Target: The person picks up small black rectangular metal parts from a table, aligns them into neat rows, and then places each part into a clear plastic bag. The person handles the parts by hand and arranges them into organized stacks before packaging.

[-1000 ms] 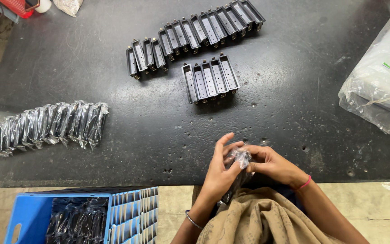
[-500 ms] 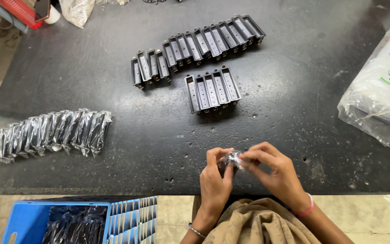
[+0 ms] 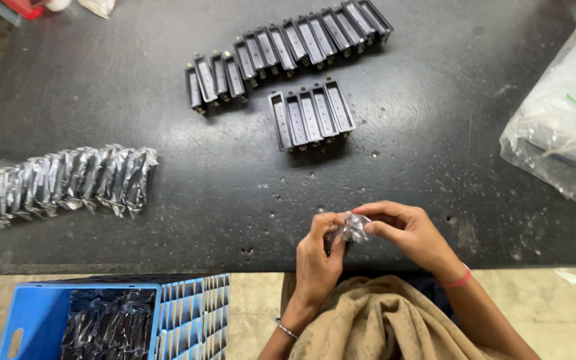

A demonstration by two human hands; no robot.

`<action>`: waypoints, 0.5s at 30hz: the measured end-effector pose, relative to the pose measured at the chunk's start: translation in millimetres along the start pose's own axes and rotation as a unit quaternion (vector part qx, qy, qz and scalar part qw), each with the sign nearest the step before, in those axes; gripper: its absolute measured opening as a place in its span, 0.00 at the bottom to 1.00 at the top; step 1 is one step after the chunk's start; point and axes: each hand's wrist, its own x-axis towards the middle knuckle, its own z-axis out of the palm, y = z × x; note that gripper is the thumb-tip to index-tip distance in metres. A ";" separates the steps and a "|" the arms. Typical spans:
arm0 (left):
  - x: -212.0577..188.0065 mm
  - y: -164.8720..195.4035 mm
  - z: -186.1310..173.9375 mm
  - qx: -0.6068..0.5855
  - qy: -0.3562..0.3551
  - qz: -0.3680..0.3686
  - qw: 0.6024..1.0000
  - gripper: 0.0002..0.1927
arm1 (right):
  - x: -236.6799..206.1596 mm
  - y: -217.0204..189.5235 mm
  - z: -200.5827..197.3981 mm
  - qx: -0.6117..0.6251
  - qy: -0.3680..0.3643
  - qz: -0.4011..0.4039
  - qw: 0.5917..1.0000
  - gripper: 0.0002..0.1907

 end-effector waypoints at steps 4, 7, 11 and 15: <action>-1.9 -0.5 -1.2 0.004 -0.014 0.004 1.000 0.15 | -2.6 -1.0 1.0 -0.047 -0.023 -0.031 0.998 0.18; -2.0 0.4 -2.2 0.023 -0.013 0.021 0.999 0.17 | -1.7 -7.5 2.1 -0.139 -0.036 -0.066 0.988 0.19; -3.6 -0.2 -0.9 0.027 0.000 0.070 0.997 0.17 | -1.5 -15.2 10.2 -0.282 -0.048 -0.162 0.944 0.21; -6.7 -5.0 1.6 0.028 0.003 0.044 0.999 0.16 | -5.1 -14.8 17.8 -0.339 -0.045 -0.188 0.920 0.23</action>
